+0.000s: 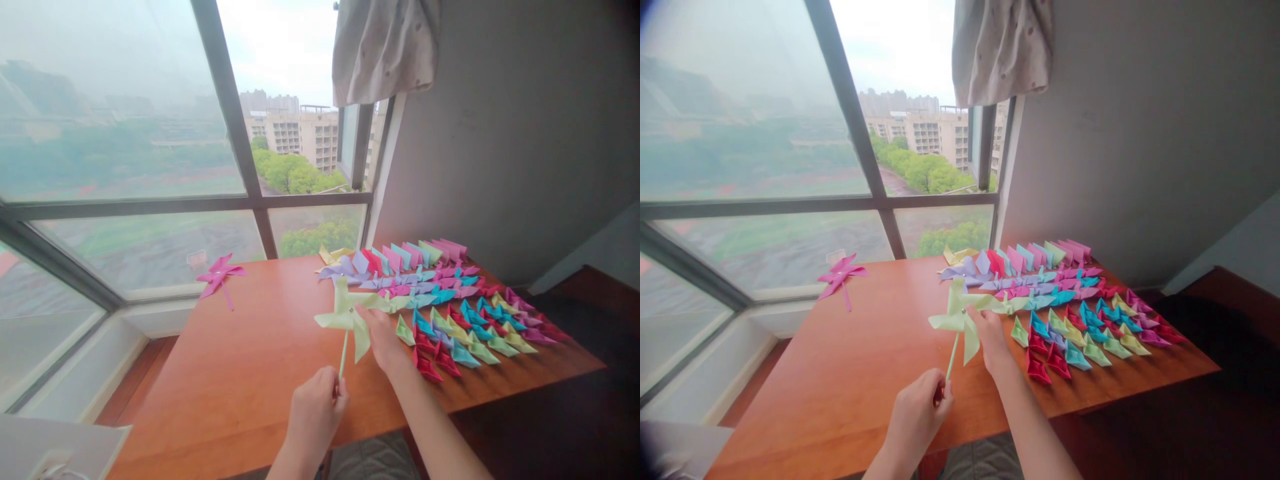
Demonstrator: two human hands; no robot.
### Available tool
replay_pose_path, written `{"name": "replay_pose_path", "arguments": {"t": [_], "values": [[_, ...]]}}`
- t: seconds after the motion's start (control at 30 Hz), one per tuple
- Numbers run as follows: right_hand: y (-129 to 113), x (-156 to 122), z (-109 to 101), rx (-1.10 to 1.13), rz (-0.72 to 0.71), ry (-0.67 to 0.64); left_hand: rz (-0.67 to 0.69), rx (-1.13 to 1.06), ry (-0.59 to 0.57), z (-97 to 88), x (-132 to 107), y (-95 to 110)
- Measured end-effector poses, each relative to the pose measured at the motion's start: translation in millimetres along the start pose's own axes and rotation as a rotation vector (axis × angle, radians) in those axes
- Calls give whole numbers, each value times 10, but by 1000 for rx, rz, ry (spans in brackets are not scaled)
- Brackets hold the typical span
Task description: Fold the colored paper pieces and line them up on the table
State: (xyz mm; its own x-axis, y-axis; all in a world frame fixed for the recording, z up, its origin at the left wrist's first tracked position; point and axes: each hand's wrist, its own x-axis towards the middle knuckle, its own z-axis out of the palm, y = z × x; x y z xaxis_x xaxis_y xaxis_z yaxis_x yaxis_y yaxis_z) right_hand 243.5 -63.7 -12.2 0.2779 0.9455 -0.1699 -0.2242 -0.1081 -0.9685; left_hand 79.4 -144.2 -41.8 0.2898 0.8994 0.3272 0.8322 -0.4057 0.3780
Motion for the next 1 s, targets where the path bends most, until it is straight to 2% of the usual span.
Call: {"name": "replay_pose_path", "arguments": {"t": [0.1, 0.33, 0.7, 0.83, 1.0], "values": [[37, 51, -38, 45, 51, -15, 33, 17, -9, 45, -24, 26], [161, 49, -119, 79, 3, 16, 32, -15, -21, 87, -33, 60], [207, 66, -202, 36, 1, 21, 16, -64, -70, 97, -47, 126], [205, 57, -216, 21, 1, 45, -70, -164, -132, 61, -25, 158], [136, 50, -195, 19, 7, 5, -186, -452, -268, 5, 36, 189]]}}
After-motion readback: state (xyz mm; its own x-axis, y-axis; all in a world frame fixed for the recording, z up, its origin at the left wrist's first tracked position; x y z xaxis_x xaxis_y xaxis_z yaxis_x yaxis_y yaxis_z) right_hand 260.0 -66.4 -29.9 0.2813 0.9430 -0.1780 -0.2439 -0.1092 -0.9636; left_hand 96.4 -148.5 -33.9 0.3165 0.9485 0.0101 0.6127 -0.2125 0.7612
